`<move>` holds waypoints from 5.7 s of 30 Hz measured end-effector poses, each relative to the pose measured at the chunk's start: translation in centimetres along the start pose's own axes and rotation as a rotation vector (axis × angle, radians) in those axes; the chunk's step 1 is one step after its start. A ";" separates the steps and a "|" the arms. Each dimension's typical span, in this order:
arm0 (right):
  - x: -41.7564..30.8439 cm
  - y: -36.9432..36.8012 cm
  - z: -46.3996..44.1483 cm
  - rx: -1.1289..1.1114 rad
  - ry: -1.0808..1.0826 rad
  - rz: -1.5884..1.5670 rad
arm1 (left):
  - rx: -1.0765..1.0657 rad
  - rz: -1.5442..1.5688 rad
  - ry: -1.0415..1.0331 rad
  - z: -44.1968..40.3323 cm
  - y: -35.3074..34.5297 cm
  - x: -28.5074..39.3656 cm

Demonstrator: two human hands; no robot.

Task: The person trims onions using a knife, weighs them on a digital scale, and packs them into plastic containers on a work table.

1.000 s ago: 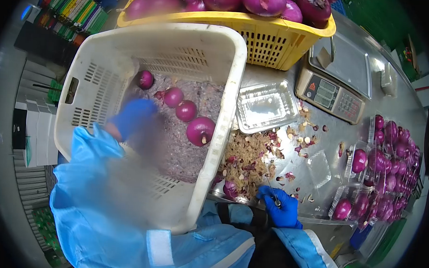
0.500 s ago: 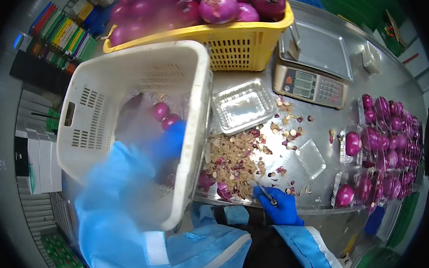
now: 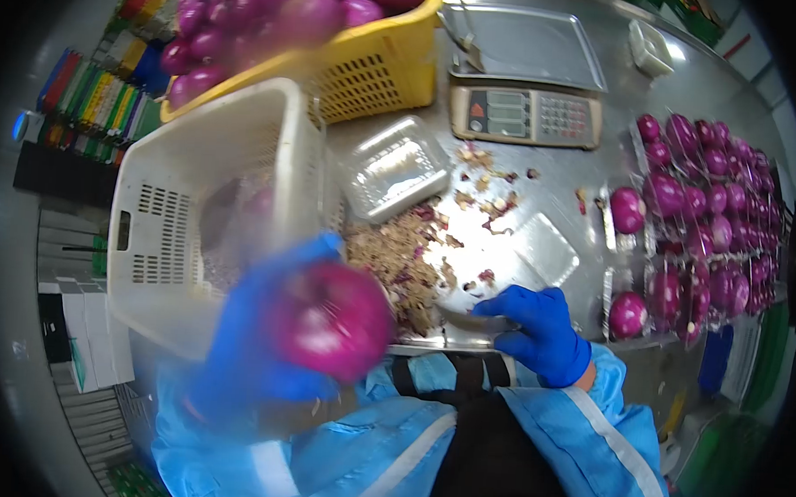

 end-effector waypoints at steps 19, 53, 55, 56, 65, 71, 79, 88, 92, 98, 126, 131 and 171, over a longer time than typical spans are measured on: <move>8.2 -3.6 5.3 -0.031 -0.302 -0.204 | 0.176 0.161 0.403 1.1 -7.9 -9.5; 6.8 -5.8 5.4 0.000 -0.160 0.240 | 0.499 1.057 0.466 6.1 -10.4 -18.5; 4.3 -4.5 4.6 0.044 -0.068 0.225 | 0.498 0.862 0.363 6.4 -10.2 -19.4; 3.0 -3.9 4.4 0.030 -0.038 0.232 | 0.500 0.794 0.318 6.2 -10.2 -19.4; 3.3 -3.9 5.2 0.092 -0.058 0.240 | 0.608 1.020 0.057 5.2 -11.4 -17.8; 8.3 -5.1 7.8 0.098 -0.263 0.109 | 0.637 1.110 0.031 4.0 -10.3 -17.6; 12.7 -7.6 9.9 -0.005 -0.753 -0.633 | 0.447 0.602 -0.075 -6.3 -12.0 -11.9; 14.0 -3.6 12.6 0.135 -0.697 -0.367 | 0.277 -0.177 -0.309 -35.0 -15.5 -8.1; 14.4 -3.0 13.4 0.137 -0.819 -0.378 | 0.301 -0.478 -0.391 -45.5 -13.7 -9.6; 15.5 -2.6 13.4 0.187 -0.884 -0.439 | 0.241 -0.505 -0.388 -48.5 -13.0 -10.5; 16.6 1.1 18.3 0.412 -0.983 -0.284 | 0.266 -0.714 -0.579 -47.3 -13.1 -5.3; 16.2 1.4 18.9 0.446 -1.025 -0.192 | 0.247 -0.721 -0.571 -47.5 -13.3 -5.7; 21.8 0.7 17.6 0.777 -0.954 -0.183 | -0.017 -0.247 -0.144 -18.3 -21.0 -23.1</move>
Point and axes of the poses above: each hand's wrist, its own z-axis away from the middle knuckle, its own y-axis out of the back of the hand, x = y × z, the point moved 8 cm from there along -z, towards the middle knuckle, and after that the axes turned 9 degrees about z, right-handed, at the moved point
